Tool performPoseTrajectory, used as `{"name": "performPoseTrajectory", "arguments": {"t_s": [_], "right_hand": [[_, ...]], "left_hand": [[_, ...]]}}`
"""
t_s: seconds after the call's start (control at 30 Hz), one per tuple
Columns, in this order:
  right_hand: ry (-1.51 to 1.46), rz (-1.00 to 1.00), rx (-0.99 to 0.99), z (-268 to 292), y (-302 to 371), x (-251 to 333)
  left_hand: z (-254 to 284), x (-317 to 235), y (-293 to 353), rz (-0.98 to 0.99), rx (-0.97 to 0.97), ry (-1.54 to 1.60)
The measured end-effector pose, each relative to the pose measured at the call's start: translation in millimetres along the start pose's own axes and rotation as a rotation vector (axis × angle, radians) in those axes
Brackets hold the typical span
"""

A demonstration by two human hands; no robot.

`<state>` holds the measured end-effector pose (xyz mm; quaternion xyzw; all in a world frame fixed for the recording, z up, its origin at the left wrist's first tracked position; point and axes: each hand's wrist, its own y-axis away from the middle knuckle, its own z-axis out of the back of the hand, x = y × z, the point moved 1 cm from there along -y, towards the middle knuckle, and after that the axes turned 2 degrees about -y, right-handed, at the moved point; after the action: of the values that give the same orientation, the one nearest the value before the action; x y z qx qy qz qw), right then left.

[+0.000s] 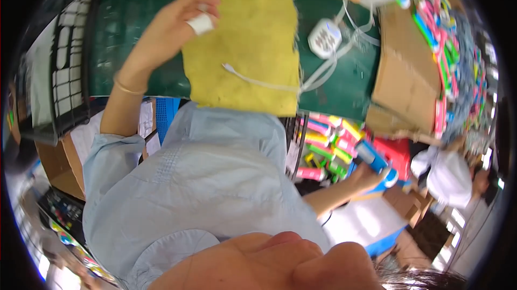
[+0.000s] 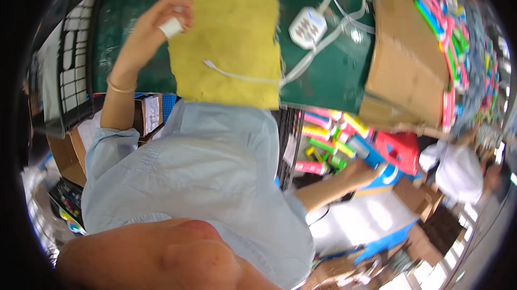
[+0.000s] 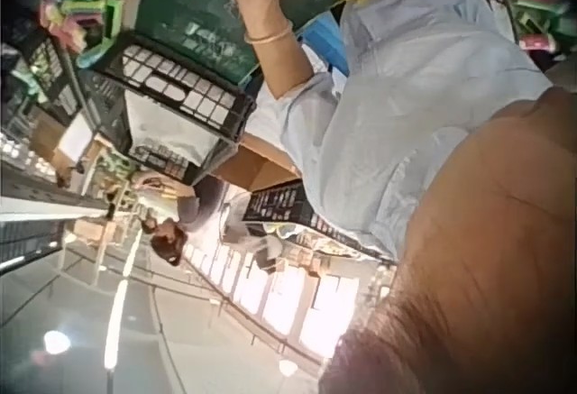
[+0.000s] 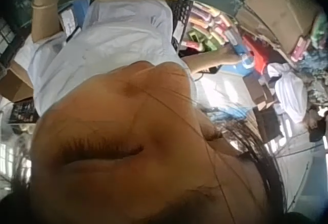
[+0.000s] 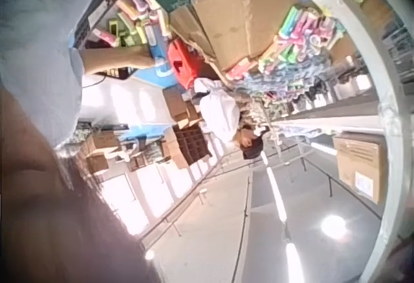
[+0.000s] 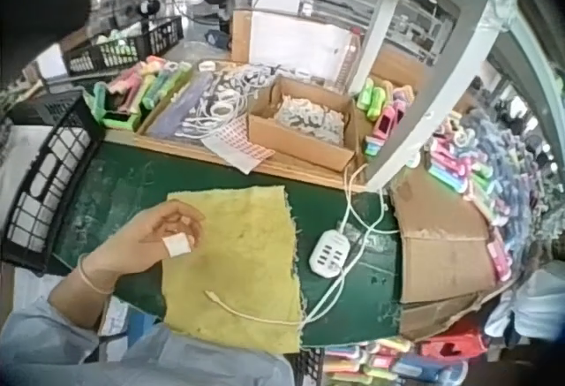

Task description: Inspecting and wiping hand-held flashlights at a factory workstation.

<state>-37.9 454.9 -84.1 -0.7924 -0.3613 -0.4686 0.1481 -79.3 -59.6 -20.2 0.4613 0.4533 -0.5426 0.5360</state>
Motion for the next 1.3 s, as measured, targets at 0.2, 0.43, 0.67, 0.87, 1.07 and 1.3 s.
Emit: {"name": "performPoseTrajectory", "arguments": {"t_s": [0.2,0.43,0.67,0.87,1.07,1.3], "right_hand": [[0.221,-0.095,0.715,-198,136,-44],[0.476,0.004,1.27,-257,170,-103],[0.714,0.07,1.399,-246,161,-131],[0.79,0.055,1.267,-245,160,-138],[0.872,0.216,1.323,-251,161,-136],[0.801,0.266,1.442,-245,169,-126]], "left_hand": [[-83,-24,23,-0.098,0.418,0.159],[21,-22,-15,0.09,-0.202,0.635],[384,-47,-209,-0.266,-0.772,0.577],[402,3,-235,0.24,-0.765,-0.836],[342,68,-207,0.602,-0.349,-1.332],[314,57,-162,0.499,-0.954,-0.921]]}}
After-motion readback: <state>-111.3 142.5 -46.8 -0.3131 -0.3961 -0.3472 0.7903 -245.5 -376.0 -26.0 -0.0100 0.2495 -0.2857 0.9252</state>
